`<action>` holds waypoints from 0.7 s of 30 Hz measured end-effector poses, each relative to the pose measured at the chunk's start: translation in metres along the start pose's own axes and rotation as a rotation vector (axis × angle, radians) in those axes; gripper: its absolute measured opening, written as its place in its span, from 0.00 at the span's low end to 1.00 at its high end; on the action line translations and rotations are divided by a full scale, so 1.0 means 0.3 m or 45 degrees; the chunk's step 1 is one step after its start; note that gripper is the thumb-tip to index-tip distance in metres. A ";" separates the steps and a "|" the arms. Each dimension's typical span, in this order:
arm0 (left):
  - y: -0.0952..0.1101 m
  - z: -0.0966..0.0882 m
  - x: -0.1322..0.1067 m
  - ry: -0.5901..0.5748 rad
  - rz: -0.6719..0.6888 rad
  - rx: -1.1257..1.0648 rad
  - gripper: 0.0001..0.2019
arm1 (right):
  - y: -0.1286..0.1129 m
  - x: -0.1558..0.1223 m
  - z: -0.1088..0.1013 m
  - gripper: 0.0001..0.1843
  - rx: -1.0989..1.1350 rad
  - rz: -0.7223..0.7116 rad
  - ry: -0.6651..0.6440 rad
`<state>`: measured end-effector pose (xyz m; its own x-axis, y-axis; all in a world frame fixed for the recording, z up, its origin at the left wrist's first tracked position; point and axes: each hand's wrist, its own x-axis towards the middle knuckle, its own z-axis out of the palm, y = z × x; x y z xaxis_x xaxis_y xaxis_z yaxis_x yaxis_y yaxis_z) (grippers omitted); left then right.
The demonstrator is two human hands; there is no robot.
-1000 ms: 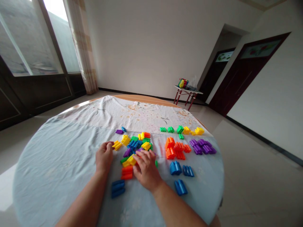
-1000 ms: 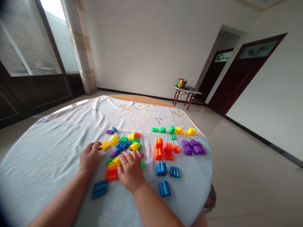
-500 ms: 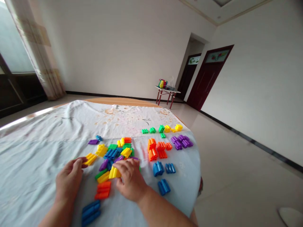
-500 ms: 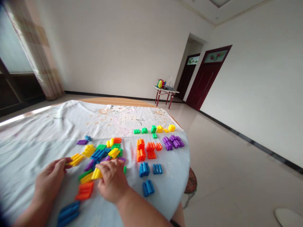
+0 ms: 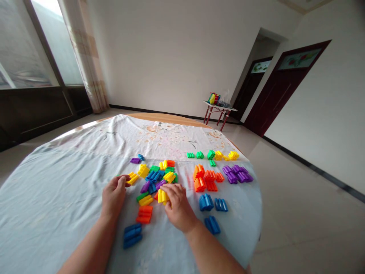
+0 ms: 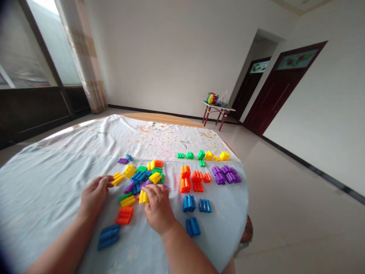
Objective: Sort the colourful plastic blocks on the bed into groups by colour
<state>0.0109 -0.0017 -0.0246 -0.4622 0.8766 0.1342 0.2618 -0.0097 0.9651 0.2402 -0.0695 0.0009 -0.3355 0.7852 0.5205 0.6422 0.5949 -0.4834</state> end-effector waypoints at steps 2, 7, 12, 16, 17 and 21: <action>0.005 -0.001 -0.002 -0.001 0.000 0.000 0.17 | 0.008 -0.004 0.002 0.35 -0.012 0.005 -0.013; 0.014 -0.003 -0.007 -0.002 -0.013 0.002 0.18 | 0.013 -0.011 -0.008 0.32 -0.002 0.054 -0.078; 0.024 -0.008 -0.005 -0.020 -0.042 -0.006 0.16 | 0.000 -0.002 -0.035 0.27 0.075 0.075 -0.118; 0.025 -0.012 -0.001 -0.020 -0.055 -0.010 0.15 | -0.006 0.010 -0.043 0.25 0.080 0.064 -0.070; 0.025 -0.012 0.000 -0.019 -0.055 -0.002 0.15 | -0.007 0.012 -0.044 0.25 0.081 0.064 -0.045; 0.026 -0.011 -0.002 0.000 -0.053 0.051 0.16 | -0.019 0.019 -0.055 0.25 0.116 0.073 0.042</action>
<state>0.0104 -0.0040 -0.0164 -0.4731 0.8759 0.0942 0.2760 0.0459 0.9601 0.2459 -0.0713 0.0182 -0.2761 0.8131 0.5124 0.5936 0.5636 -0.5744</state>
